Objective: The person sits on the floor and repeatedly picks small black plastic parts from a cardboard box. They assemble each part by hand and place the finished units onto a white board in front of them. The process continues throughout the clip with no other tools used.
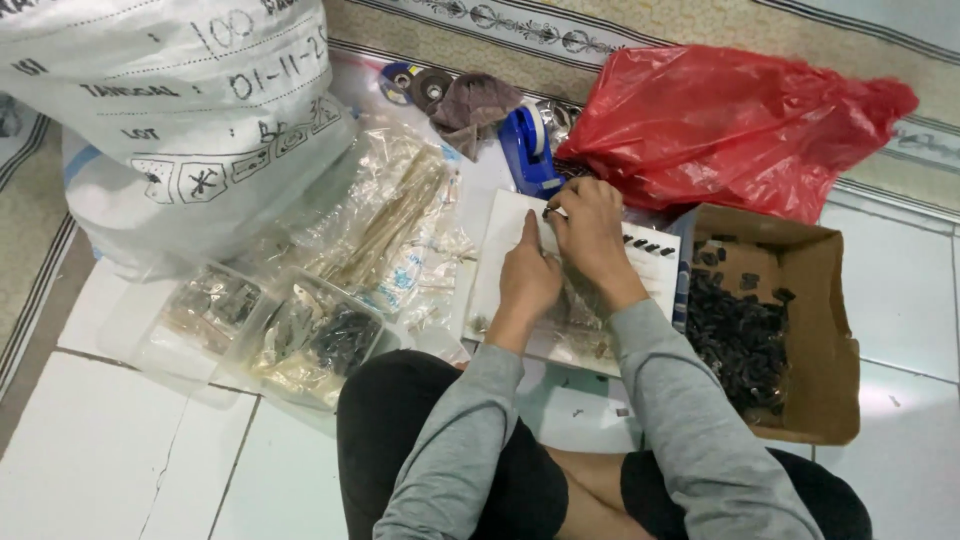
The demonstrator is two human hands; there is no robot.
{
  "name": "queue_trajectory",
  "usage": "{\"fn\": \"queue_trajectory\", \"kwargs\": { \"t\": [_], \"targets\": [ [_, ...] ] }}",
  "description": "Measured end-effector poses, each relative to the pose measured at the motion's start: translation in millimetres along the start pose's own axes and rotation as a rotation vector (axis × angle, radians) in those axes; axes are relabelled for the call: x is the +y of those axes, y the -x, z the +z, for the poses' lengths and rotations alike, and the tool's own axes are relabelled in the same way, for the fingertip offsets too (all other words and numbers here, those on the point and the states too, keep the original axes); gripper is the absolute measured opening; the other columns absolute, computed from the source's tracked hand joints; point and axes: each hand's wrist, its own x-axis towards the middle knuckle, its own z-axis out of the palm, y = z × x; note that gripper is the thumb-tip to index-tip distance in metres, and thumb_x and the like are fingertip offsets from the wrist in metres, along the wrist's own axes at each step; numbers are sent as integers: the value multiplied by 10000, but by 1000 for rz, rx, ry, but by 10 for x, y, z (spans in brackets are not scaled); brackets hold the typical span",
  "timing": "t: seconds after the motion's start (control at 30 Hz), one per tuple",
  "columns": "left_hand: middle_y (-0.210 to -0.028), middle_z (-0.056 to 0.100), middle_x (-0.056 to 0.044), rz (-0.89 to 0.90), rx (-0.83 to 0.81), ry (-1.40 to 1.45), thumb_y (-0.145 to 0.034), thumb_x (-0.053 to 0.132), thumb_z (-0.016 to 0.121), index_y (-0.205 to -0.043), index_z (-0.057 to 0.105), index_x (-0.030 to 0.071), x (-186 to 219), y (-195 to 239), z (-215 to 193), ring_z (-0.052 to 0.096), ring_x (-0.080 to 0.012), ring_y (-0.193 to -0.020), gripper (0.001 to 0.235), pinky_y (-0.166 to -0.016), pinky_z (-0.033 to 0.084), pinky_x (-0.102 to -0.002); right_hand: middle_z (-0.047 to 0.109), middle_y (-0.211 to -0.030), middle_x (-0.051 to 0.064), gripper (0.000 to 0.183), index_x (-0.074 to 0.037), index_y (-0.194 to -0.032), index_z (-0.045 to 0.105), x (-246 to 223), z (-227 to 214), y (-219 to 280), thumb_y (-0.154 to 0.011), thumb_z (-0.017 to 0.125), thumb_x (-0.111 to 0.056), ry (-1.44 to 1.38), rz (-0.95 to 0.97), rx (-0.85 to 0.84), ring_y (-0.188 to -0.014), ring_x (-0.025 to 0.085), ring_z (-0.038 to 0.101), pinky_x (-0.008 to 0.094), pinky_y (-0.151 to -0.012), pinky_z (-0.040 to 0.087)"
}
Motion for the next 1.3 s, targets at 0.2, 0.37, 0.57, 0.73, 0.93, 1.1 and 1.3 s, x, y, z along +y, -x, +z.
{"fn": "queue_trajectory", "kwargs": {
  "t": [0.2,0.37,0.57,0.73,0.93,1.1,1.3],
  "targets": [
    [-1219,641,-384,-6,-33,14,-917,87,476,-1578,317,8,96,45,-51,609,-528,-1202,685,-970,513,-589,634,-1045,22,125,-202,-932,727,84,169,65,-841,811,-215,34,28,-20,-1088,260,573,441,-1024,364],
    [-1269,618,-381,-7,-41,14,-903,80,470,-1574,328,10,60,9,-38,603,-513,-1221,689,-984,511,-585,621,-1048,29,156,-200,-971,726,58,141,95,-837,807,-201,-10,44,-23,-1084,266,566,440,-1033,363],
    [-1332,569,-403,-7,-45,20,-906,72,476,-1574,307,-23,43,0,-7,572,-522,-1257,695,-1008,495,-595,607,-1056,35,194,-197,-1034,721,-2,43,108,-854,792,-184,-60,51,-27,-1083,266,561,446,-1037,358],
    [-1351,546,-415,-11,-25,-17,-914,78,490,-1576,281,-40,46,33,9,562,-528,-1266,704,-1015,486,-610,601,-1062,33,197,-196,-1067,718,-49,-178,153,-881,782,-194,-97,53,-7,-1091,256,553,446,-1046,350],
    [-1069,684,-354,121,124,-221,-936,95,528,-1457,419,-91,165,181,150,691,-496,-1041,564,-818,565,-584,594,-1072,71,201,-167,-1074,719,266,-780,546,-883,781,-174,-100,37,75,-1058,300,567,433,-948,418],
    [-881,694,-224,559,115,-392,-952,36,590,-1210,648,-50,177,311,536,731,-371,-869,278,-700,602,-430,602,-1055,119,185,-72,-1049,719,925,-1325,1286,-875,785,-77,-48,142,65,-1048,359,596,427,-929,459],
    [-888,659,-134,938,-39,-543,-915,2,631,-1118,691,-10,181,558,1385,706,-269,-859,213,-701,604,-316,671,-987,242,196,14,-1088,732,1406,-1870,2096,-940,707,-112,-103,578,-248,-944,430,683,496,-844,565]
  ]
}}
